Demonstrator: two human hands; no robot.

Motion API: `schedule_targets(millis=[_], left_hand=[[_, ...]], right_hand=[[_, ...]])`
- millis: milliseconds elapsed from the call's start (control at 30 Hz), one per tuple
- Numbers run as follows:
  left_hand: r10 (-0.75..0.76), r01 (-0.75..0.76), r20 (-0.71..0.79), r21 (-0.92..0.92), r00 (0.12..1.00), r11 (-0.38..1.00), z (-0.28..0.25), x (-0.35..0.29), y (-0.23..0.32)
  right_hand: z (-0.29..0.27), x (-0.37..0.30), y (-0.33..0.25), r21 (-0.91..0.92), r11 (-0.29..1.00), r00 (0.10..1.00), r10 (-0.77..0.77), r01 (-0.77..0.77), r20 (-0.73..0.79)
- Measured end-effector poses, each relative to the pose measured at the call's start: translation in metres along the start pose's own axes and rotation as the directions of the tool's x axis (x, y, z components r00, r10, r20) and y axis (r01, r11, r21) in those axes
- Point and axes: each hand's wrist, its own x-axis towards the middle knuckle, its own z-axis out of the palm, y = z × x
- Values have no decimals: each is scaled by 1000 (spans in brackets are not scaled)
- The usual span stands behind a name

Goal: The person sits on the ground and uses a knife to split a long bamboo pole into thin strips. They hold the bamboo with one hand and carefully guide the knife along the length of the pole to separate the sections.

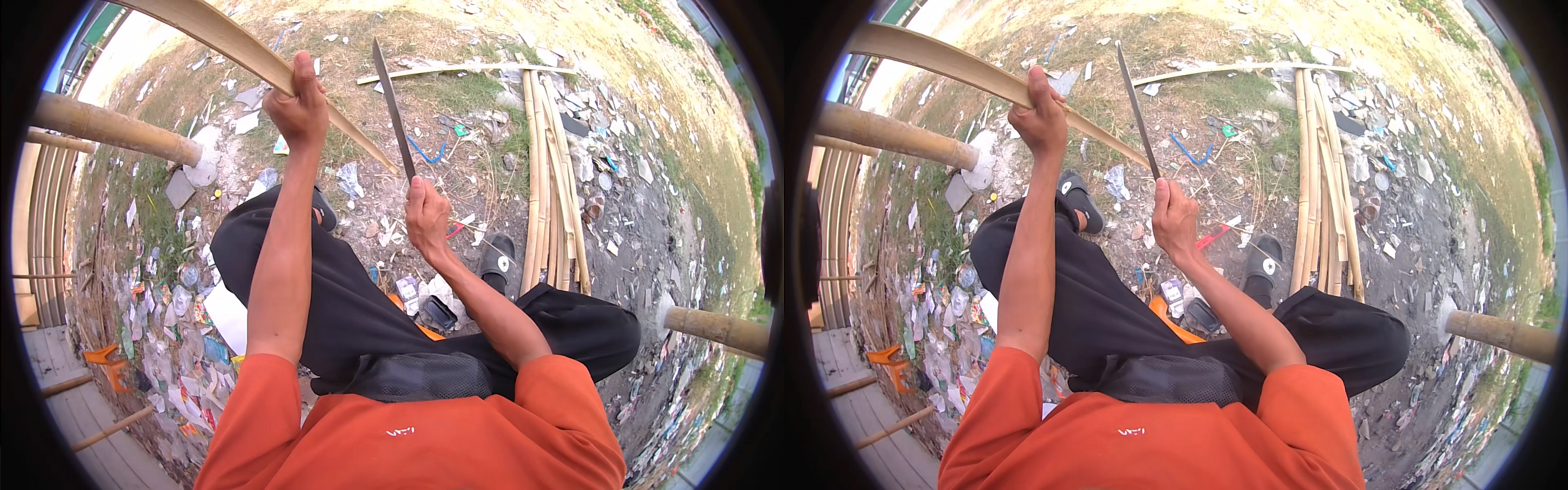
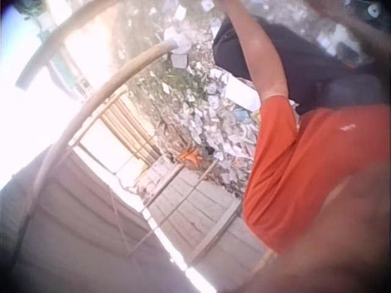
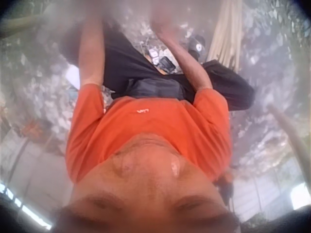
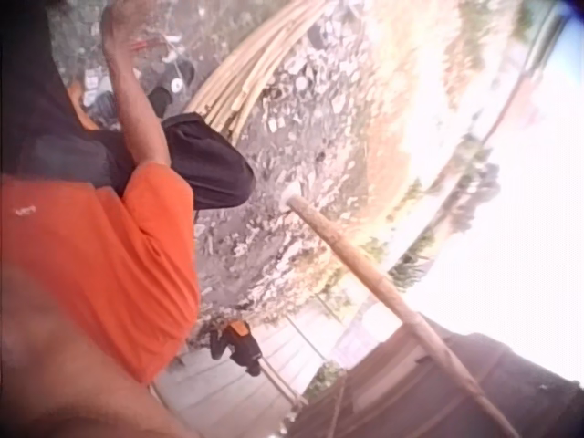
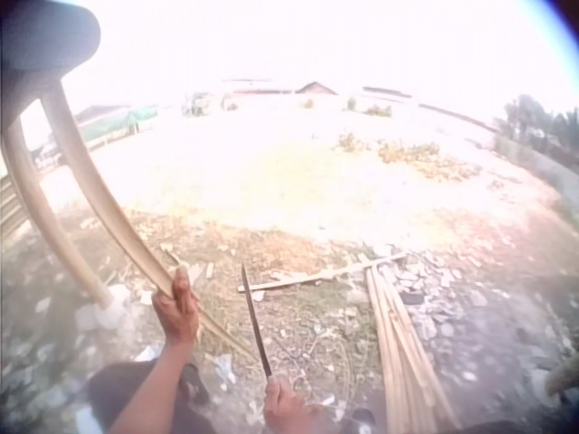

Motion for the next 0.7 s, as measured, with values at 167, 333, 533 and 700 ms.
schedule_targets(millis=[167, 333, 533, 700], left_hand=[[139, -137, -80, 30, 987, 990, 3, 6, -10], [146, -145, -84, 16, 986, 989, 0, 6, -9], [161, -160, -74, 20, 984, 987, 8, 3, -6], [55, -55, 1, -18, 998, 998, 5, 1, 0]], right_hand=[[9, -13, 24, -298, 950, 984, 131, -90, 119], [-2, 2, -12, -275, 961, 998, -5, 22, 65], [6, -10, 59, -538, 835, 974, 202, -117, 102], [-5, -1, 31, -316, 934, 973, 208, -168, 98]])
